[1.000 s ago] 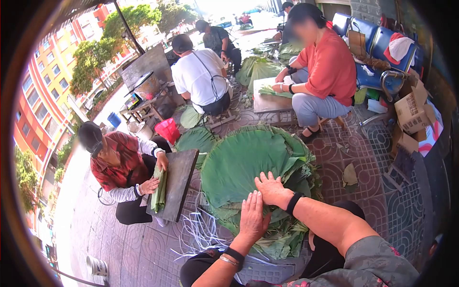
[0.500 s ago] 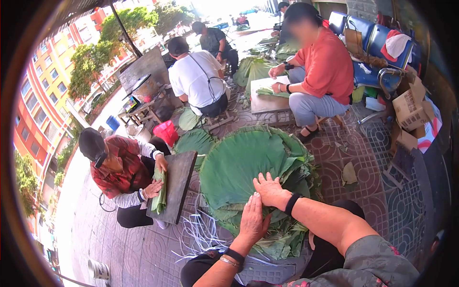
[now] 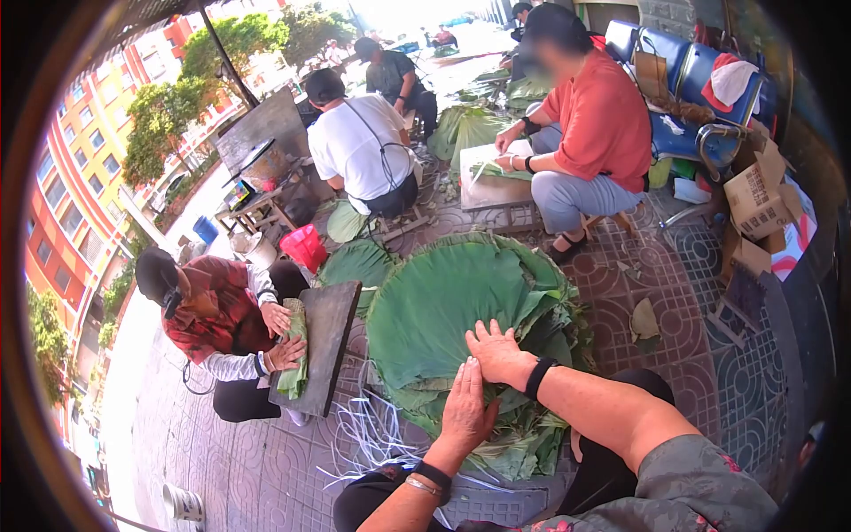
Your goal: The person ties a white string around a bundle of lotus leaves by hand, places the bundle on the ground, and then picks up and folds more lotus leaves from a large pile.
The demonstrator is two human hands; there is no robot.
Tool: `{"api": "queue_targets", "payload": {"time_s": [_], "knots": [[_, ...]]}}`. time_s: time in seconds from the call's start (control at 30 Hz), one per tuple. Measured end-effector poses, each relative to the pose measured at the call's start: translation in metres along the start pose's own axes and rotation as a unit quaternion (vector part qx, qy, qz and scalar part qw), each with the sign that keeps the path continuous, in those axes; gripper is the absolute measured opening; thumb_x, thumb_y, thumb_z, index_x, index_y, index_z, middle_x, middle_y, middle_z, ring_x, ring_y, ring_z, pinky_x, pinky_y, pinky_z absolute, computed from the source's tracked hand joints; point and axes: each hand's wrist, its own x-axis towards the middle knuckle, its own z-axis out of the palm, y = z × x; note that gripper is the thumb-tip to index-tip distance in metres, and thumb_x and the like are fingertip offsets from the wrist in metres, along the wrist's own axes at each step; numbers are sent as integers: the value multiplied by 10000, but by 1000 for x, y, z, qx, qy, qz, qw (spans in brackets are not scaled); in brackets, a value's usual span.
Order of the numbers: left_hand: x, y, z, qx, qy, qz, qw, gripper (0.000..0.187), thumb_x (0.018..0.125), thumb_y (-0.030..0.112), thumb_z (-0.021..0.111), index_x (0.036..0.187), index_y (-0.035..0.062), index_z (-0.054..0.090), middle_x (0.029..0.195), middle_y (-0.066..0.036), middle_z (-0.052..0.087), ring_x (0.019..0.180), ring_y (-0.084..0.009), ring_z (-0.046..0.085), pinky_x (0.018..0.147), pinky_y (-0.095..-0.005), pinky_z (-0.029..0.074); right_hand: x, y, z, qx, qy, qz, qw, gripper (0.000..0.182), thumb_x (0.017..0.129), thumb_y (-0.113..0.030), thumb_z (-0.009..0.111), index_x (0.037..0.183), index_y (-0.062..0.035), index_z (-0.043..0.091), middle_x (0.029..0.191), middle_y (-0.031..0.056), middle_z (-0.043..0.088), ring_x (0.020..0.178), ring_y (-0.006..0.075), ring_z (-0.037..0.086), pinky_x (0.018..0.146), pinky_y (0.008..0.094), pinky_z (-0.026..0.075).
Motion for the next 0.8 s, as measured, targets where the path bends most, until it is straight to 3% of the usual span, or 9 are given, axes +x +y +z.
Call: {"api": "queue_targets", "payload": {"time_s": [0.13, 0.23, 0.43, 0.8], "knots": [[0, 0, 0, 5, -22, -4, 1000, 851, 812, 217, 712, 1430, -153, 259, 1459, -334, 354, 1381, -439, 353, 1184, -436, 273, 0, 0, 1, -8, 1, -1, 1000, 617, 921, -274, 576, 1449, -23, 381, 1536, 238, 310, 1408, 473, 306, 1023, 687, 344], [1, 1, -2, 6, -11, -2, 1000, 860, 791, 174, 736, 1439, -126, 257, 1447, -332, 367, 1356, -451, 381, 1147, -453, 326, 0, 0, 0, -8, -3, -1, 1000, 618, 922, -273, 574, 1452, -21, 379, 1538, 239, 308, 1410, 473, 304, 1022, 688, 344], [0, 0, 0, 9, -25, -7, 1000, 844, 816, 222, 709, 1427, -155, 264, 1459, -334, 354, 1384, -433, 352, 1186, -433, 269, 1, 1, 2, -10, -1, 1, 1000, 623, 923, -281, 574, 1455, -24, 375, 1539, 238, 308, 1410, 470, 302, 1024, 688, 342], [0, 0, 0, 9, -27, -9, 1000, 843, 816, 210, 708, 1429, -154, 259, 1458, -332, 354, 1382, -435, 351, 1181, -438, 277, -1, -1, -6, 4, -25, 3, 1000, 672, 908, -268, 589, 1479, -30, 327, 1550, 260, 279, 1420, 495, 272, 1059, 673, 315]]}}
